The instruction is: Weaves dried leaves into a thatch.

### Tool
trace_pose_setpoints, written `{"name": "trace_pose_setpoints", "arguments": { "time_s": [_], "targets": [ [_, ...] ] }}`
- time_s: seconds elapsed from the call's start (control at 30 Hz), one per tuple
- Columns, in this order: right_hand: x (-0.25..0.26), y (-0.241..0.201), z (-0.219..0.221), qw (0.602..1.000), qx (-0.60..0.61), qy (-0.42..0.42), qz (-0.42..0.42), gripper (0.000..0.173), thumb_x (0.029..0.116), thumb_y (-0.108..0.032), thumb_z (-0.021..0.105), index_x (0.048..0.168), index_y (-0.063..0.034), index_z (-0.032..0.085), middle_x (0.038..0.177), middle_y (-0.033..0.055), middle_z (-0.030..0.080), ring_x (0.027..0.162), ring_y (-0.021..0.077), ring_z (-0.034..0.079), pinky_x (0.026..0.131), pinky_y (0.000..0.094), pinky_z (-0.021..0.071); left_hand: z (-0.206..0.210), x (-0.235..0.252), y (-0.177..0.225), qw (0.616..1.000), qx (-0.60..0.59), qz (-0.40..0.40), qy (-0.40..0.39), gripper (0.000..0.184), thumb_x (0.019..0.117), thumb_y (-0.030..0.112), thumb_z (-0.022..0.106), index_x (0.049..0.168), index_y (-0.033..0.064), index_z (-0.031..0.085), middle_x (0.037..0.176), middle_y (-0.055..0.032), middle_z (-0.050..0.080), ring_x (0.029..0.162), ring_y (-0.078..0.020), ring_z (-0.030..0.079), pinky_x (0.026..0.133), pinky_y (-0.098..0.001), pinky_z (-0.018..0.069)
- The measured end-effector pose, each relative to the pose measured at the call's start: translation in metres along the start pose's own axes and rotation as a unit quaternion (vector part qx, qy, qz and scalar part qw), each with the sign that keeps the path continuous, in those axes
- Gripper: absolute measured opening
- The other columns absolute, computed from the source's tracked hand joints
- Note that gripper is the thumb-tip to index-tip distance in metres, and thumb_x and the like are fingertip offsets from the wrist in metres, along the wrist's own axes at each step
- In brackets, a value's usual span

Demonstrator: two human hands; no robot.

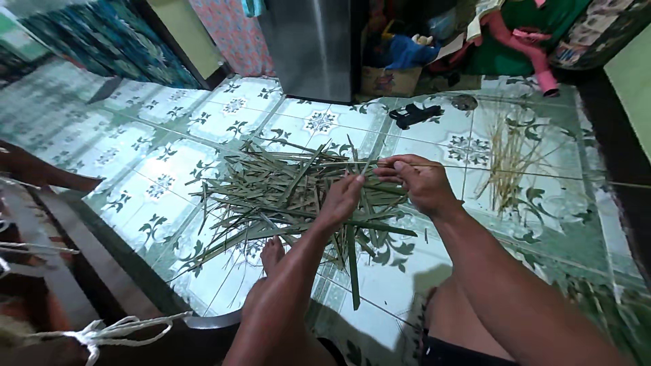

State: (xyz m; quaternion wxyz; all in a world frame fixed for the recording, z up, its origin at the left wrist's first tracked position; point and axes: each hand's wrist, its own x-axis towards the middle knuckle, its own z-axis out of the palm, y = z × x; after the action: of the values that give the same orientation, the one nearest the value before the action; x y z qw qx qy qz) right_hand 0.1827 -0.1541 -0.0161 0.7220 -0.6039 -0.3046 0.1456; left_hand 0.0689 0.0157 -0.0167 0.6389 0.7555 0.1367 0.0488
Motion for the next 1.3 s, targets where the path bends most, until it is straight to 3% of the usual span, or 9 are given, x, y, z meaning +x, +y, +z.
{"name": "trace_pose_setpoints", "arguments": {
  "time_s": [0.17,0.33,0.47,0.53,0.73,0.87,1.07,1.2,1.3],
  "targets": [
    [-0.001,-0.001,-0.002,0.999,0.016,0.02,-0.018,0.03,0.1071,-0.009,0.04,0.118,0.0026,0.066,0.114,0.0125,0.074,0.096,0.0239,0.075,0.089,0.0409,0.0636,-0.013,0.012,-0.02,0.989,-0.035,-0.065,0.124,0.045,0.112,0.035,0.034,0.123,0.0023,0.063,0.067,0.0001,0.049,0.051,-0.0087,0.043,0.049,-0.0262,0.041],
    [-0.003,0.002,-0.002,0.999,0.006,0.02,-0.032,0.031,0.1063,-0.009,0.04,0.118,0.0032,0.066,0.112,0.0121,0.074,0.095,0.023,0.075,0.088,0.0405,0.0639,0.0,0.001,-0.002,0.988,0.146,0.008,0.049,0.049,0.1117,0.033,0.031,0.127,0.0011,0.065,0.102,-0.0145,0.068,0.088,-0.0206,0.064,0.082,-0.0409,0.0545],
    [0.003,-0.006,-0.027,0.997,-0.016,0.061,-0.055,0.031,0.1075,-0.014,0.039,0.118,0.0008,0.064,0.11,0.0095,0.075,0.094,0.0217,0.076,0.088,0.0404,0.0639,-0.061,0.017,-0.044,0.969,0.093,-0.137,0.185,0.054,0.1114,0.04,0.033,0.126,-0.0016,0.063,0.109,-0.0219,0.065,0.092,-0.0303,0.063,0.083,-0.0504,0.0522],
    [0.003,-0.006,-0.029,0.996,-0.031,0.08,-0.035,0.03,0.1077,-0.013,0.039,0.118,0.001,0.064,0.107,0.0087,0.075,0.092,0.0196,0.076,0.087,0.0383,0.0642,-0.064,0.013,-0.04,0.967,0.076,-0.116,0.213,0.052,0.1116,0.041,0.032,0.126,0.0025,0.063,0.09,-0.0127,0.06,0.073,-0.0214,0.055,0.068,-0.0411,0.049],
    [-0.002,-0.004,0.014,0.989,0.077,0.102,0.073,0.031,0.1089,-0.014,0.036,0.116,0.0039,0.06,0.098,0.0107,0.074,0.085,0.0211,0.075,0.082,0.04,0.064,0.009,-0.003,0.002,0.959,0.259,0.077,0.088,0.044,0.1108,0.032,0.034,0.124,-0.0005,0.062,0.085,-0.0144,0.067,0.078,-0.0261,0.066,0.076,-0.0487,0.0562],
    [-0.004,-0.008,0.013,0.977,0.145,0.118,0.097,0.029,0.1093,-0.011,0.03,0.113,0.0009,0.056,0.094,0.0094,0.075,0.084,0.0201,0.075,0.082,0.0384,0.0632,-0.021,0.01,-0.03,0.955,0.261,-0.008,0.138,0.051,0.1121,0.035,0.029,0.128,-0.0023,0.06,0.101,-0.0236,0.068,0.095,-0.0374,0.068,0.087,-0.0576,0.0534],
    [-0.001,0.004,0.012,0.992,0.059,0.09,0.07,0.031,0.1091,-0.013,0.035,0.115,0.0052,0.06,0.098,0.0122,0.076,0.085,0.0209,0.076,0.083,0.0388,0.0637,-0.005,0.004,-0.013,0.947,0.307,-0.001,0.092,0.048,0.1115,0.034,0.03,0.126,0.0003,0.061,0.092,-0.0189,0.069,0.088,-0.0336,0.068,0.083,-0.0548,0.0549],
    [-0.002,-0.001,-0.001,0.997,-0.05,0.056,0.032,0.031,0.1088,-0.014,0.037,0.115,0.0043,0.062,0.098,0.0093,0.076,0.086,0.0173,0.075,0.084,0.0367,0.0636,-0.049,0.017,-0.039,0.936,0.314,-0.103,0.119,0.056,0.1119,0.041,0.026,0.134,0.0013,0.059,0.115,-0.0247,0.068,0.11,-0.04,0.066,0.095,-0.0616,0.0507],
    [-0.004,0.0,0.003,0.988,-0.15,0.023,0.036,0.033,0.1096,-0.016,0.039,0.113,0.0021,0.066,0.1,0.0086,0.076,0.087,0.0134,0.075,0.084,0.0331,0.0632,-0.046,0.016,-0.035,0.944,0.295,-0.085,0.125,0.055,0.1121,0.038,0.027,0.124,-0.0014,0.063,0.11,-0.0241,0.068,0.105,-0.0383,0.066,0.094,-0.0594,0.0509]
  ]
}}
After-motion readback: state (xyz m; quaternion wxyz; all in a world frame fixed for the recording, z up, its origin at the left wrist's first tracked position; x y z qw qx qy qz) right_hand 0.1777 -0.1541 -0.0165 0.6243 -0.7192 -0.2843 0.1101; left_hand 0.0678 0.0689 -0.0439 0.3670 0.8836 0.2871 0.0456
